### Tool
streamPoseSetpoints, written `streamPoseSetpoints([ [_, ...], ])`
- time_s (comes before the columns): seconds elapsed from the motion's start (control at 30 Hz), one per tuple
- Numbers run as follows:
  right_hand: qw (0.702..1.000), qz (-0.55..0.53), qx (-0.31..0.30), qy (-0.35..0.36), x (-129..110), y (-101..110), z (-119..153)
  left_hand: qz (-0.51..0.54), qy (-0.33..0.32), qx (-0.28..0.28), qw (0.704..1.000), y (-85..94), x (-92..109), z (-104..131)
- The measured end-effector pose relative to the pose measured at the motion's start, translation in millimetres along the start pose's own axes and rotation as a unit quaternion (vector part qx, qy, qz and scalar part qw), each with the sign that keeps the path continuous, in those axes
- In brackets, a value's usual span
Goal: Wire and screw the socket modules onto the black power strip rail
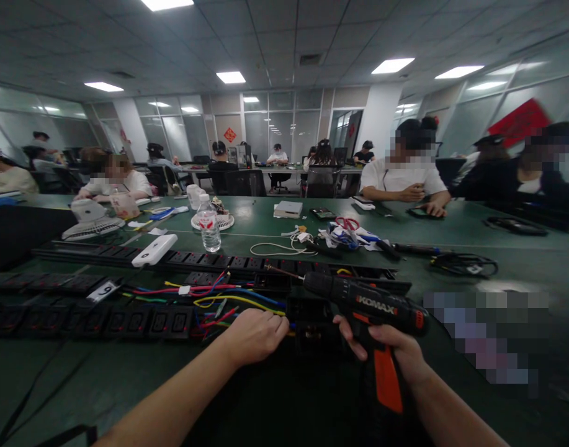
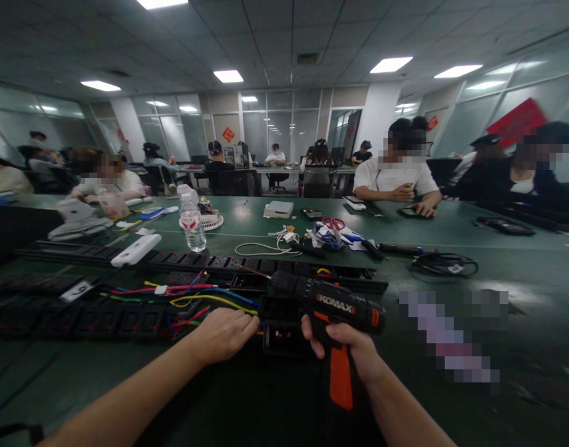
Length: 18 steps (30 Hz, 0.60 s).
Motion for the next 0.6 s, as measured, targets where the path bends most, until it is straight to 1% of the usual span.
streamPoseSetpoints([
  [0.07,1.000,-0.001,-0.003,0.001,0.1,0.0,-0.5,0.016,0.021,-0.006,1.000,-0.3,1.2,-1.8],
  [0.27,1.000,0.002,-0.014,0.002,1.0,0.4,0.1,0.103,0.122,-0.005,0.987,3.5,1.3,-7.8],
  [0.43,1.000,0.004,-0.015,0.002,2.1,1.2,2.2,0.182,0.154,-0.005,0.971,3.8,-0.9,-7.5],
  [0.6,1.000,0.004,-0.017,0.002,1.4,0.4,1.9,0.224,0.178,-0.020,0.958,4.5,-2.3,-6.3],
])
Point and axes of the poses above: each hand's wrist, its own z-axis away from the middle knuckle, its own y-axis out of the back of the hand, x = y × z, the point moved 4 cm from there along -z, towards the middle knuckle, and after that the axes turned 6 degrees about y, right-handed, at the moved point
